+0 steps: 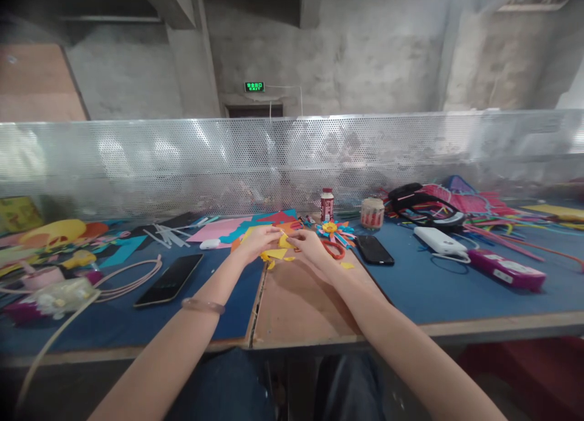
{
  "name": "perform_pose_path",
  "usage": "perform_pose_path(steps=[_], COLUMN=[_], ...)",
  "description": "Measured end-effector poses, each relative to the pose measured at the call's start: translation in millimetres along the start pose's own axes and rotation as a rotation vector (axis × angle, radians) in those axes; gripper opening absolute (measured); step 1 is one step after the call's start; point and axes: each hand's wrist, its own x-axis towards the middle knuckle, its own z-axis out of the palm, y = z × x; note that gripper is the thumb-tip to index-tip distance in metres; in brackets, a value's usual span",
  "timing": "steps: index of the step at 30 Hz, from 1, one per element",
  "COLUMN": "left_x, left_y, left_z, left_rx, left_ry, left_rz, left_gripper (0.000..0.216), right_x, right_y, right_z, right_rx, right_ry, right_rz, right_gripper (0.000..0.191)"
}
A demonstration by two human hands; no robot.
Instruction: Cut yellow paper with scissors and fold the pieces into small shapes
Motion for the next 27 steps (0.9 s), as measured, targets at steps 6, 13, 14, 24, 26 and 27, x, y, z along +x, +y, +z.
perform_pose_path(steps=[6,13,14,24,26,27], left_x=[-4,-3,-4,-6,-6,-7], left_y=[1,2,2,4,5,5], left_z=[2,4,4,4,5,5], left_rx=[0.014,0.013,0.013,0.001,-0.005,-0.006], left_ry=[-0.111,-0.016,-0.017,-0.028,-0.028,-0.029], left_rz=[-0.064,-0.082,-0.086,-0.102,-0.101,-0.101], left_gripper=[0.035,0.047,0.048,0.051,0.050,0.048], right_x=[7,14,13,5,5,6], right_y=[10,20,20,6,8,9], right_z=[1,-1,-1,-1,-1,-1], right_rx=[0.018,-0.042,-0.038,0.015,0.026,0.030], right_ry=[0.039,0.040,0.037,0.006,0.007,0.011], right_rz=[0.002,-0.026,-0.026,-0.006,-0.007,-0.006], right_gripper=[0.030,0.027,0.027,0.030,0.030,0.031])
